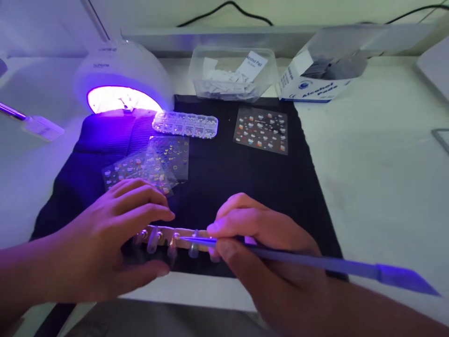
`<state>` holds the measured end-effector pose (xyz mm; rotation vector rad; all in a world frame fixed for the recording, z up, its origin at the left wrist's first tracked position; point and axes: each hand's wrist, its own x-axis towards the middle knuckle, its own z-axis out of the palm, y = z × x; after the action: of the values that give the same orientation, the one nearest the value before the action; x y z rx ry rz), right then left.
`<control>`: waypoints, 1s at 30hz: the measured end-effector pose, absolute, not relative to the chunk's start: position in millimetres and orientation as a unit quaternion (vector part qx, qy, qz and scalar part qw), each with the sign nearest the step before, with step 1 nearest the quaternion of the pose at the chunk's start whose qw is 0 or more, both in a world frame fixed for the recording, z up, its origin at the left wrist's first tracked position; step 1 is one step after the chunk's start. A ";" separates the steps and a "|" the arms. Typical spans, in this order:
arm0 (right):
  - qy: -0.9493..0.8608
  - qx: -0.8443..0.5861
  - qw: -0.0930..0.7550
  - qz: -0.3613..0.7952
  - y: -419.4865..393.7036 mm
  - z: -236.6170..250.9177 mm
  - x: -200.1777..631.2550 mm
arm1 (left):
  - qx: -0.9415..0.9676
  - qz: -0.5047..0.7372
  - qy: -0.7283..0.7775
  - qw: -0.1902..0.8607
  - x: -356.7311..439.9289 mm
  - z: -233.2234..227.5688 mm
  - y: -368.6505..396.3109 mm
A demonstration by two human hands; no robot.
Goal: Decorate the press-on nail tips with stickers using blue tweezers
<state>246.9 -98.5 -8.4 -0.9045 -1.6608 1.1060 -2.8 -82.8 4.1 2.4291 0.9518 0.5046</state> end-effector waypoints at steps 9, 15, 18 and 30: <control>-0.649 -0.441 0.408 0.466 -103.1 -6.9 242.6 | 0.885 0.197 0.334 0.258 2.4 1.7 -82.0; -0.634 -0.479 0.397 0.460 -106.9 -5.8 238.8 | 0.886 0.198 0.330 0.258 3.0 -0.2 -80.4; -0.639 -0.464 0.402 0.463 -106.8 -7.9 239.8 | 0.886 0.197 0.333 0.255 2.9 1.2 -80.5; -0.619 -0.496 0.417 0.445 -107.0 -6.1 235.9 | 0.878 0.195 0.352 0.258 1.6 4.3 -82.8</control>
<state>235.9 -107.0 -6.1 -1.2442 -1.5532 1.1158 1.6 -82.8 4.3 2.3817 0.9551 0.5294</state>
